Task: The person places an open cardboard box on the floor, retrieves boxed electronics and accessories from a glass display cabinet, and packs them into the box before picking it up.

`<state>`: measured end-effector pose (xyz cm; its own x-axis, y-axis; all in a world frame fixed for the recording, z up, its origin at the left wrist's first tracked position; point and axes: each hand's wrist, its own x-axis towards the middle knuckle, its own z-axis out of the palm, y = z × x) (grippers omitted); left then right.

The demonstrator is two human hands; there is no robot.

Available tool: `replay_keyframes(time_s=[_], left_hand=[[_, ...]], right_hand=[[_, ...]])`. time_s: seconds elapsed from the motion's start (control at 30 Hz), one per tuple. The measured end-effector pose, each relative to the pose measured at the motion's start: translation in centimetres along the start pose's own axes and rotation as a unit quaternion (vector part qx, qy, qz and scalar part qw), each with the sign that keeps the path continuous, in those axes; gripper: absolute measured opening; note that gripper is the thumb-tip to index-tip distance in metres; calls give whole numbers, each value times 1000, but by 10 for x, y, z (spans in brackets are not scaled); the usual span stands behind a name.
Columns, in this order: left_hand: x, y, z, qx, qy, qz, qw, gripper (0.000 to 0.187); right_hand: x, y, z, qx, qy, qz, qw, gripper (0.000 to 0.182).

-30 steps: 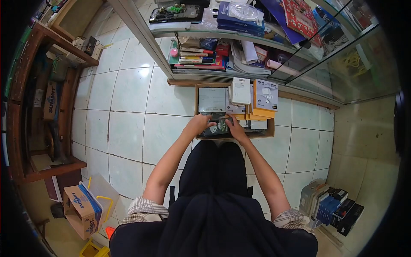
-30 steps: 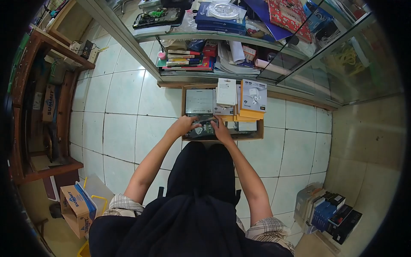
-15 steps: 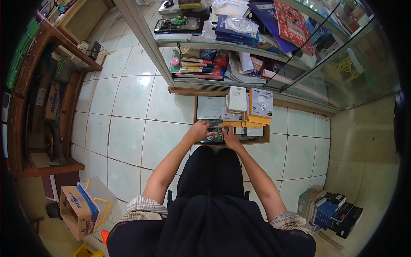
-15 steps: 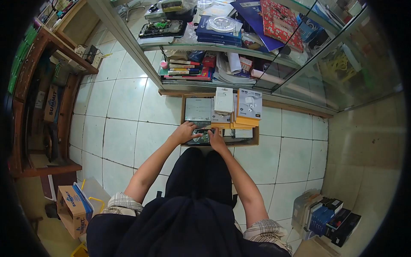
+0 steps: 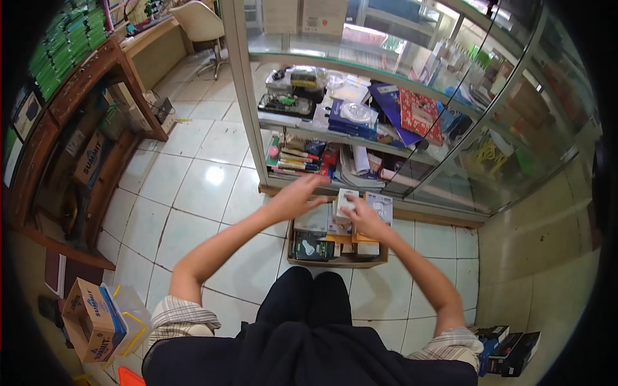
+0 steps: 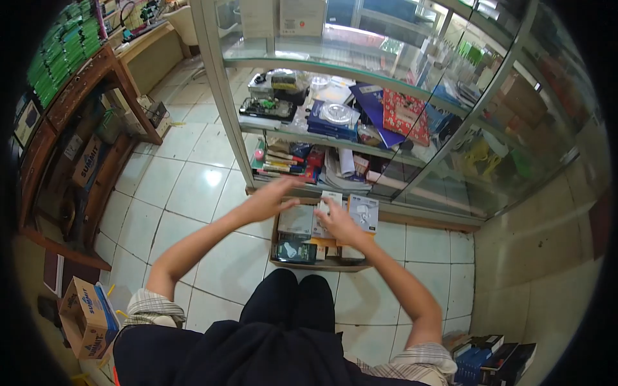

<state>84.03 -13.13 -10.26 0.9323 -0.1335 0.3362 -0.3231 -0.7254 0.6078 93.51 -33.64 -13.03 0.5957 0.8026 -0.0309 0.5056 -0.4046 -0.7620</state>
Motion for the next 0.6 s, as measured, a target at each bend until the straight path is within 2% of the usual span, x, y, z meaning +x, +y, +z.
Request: replay_keyframes(time_s=[0.03,0.1,0.13,0.17,0.2,0.27,0.3,0.33,0.37,0.4,0.43,0.47,0.5,0.53,0.6], left_hand=[[12,21,-29,10,34,22,999,40],[38,40,-67,-88,123,16,988,41],[51,49,-90,-31,169,47,984,40],[66,55,-106,-91,217,44,971,39],[80,59,-122,-95,264,64,958,40],[118,46,-145,-131,350,94,923,42],[137,38,-157,-126,356,104,920,42],[155,28,-167,-91,381,66,918,47],[173,18,-174,-57,405,26,912,52],[189,7,-177,-55,410,35,910,52],[206,-4,-180,-41,408,7,912,59],[224,-17,-183,-29,407,-22,913,65],[241,-33,-186,-14,400,-31,916,76],[252,-38,-189,-16,400,-32,916,76],[270,-50,-189,-22,394,-96,914,81]], right_hand=[[5,-30,-27,-11,16,-45,999,50],[13,-92,-73,8,70,-103,992,42],[24,-108,-91,10,94,-122,988,39],[36,-124,-105,4,143,-169,975,32],[44,-146,-122,-3,160,-168,973,34],[79,-165,-146,16,222,-227,948,38],[113,-157,-155,76,248,-275,926,38],[143,-156,-164,73,251,-285,922,38],[170,-157,-171,87,279,-279,915,39],[194,-159,-177,102,307,-272,906,41],[215,-161,-182,95,322,-267,903,42],[235,-162,-187,88,335,-261,901,43],[255,-162,-191,69,337,-233,910,52],[271,-163,-192,68,336,-232,910,52],[302,-159,-192,94,345,-131,925,63]])
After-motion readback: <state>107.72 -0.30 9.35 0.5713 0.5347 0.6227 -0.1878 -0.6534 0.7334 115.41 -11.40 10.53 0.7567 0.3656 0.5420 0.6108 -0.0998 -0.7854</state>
